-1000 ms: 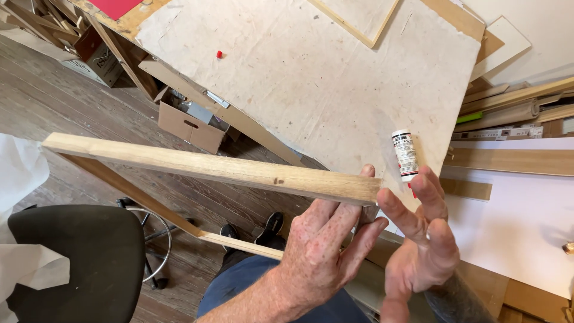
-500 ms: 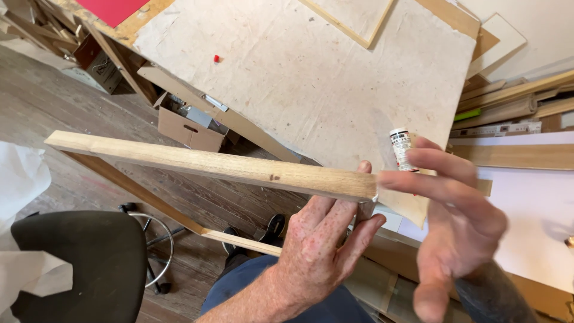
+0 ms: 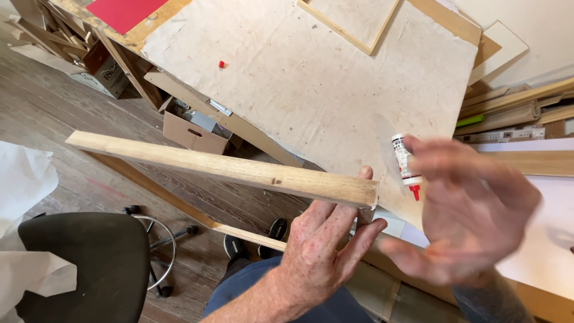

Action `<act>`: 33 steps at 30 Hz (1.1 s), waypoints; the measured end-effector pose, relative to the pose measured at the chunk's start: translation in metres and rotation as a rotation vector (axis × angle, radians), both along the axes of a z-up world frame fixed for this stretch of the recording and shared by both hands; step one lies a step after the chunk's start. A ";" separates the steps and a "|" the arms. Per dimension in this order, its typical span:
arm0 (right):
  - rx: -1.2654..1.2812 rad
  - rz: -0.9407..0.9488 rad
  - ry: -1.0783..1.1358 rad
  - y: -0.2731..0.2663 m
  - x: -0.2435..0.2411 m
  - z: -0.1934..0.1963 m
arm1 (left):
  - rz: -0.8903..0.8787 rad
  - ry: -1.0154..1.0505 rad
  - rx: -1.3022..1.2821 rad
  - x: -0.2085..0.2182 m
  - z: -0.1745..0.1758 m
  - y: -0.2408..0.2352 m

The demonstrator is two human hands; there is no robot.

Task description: The person applies wood glue to the mitered corners of a wooden frame and presses the joints together. They repeat the process on a second frame, then handle a single wooden stretcher bar, applying glue to its end and inspecting the joint.

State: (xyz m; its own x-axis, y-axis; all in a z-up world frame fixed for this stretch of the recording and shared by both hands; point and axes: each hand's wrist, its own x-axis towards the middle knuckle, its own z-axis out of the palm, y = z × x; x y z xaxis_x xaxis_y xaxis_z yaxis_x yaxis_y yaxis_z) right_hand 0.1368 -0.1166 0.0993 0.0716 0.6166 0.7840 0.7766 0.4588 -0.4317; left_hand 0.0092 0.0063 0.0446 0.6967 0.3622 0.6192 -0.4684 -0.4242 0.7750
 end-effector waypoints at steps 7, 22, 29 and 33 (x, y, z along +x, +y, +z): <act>-0.203 -0.196 0.362 0.017 -0.020 0.019 | -0.016 -0.056 0.016 0.000 -0.007 -0.005; -0.288 -0.132 0.657 0.025 -0.022 0.032 | 0.027 -0.015 0.025 -0.001 -0.007 -0.001; -0.319 -0.117 0.663 0.034 -0.025 0.028 | 0.048 -0.054 0.042 0.001 -0.010 -0.003; -0.284 -0.146 0.677 0.033 -0.024 0.026 | 0.040 -0.030 0.035 0.001 -0.013 -0.003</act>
State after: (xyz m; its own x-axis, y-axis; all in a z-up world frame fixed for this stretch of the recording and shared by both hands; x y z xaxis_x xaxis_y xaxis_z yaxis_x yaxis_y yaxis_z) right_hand 0.1132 -0.0835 0.1251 0.5784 0.7362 0.3513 0.3438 0.1706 -0.9234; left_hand 0.0105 0.0029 0.0313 0.6631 0.3668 0.6525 -0.4735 -0.4696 0.7452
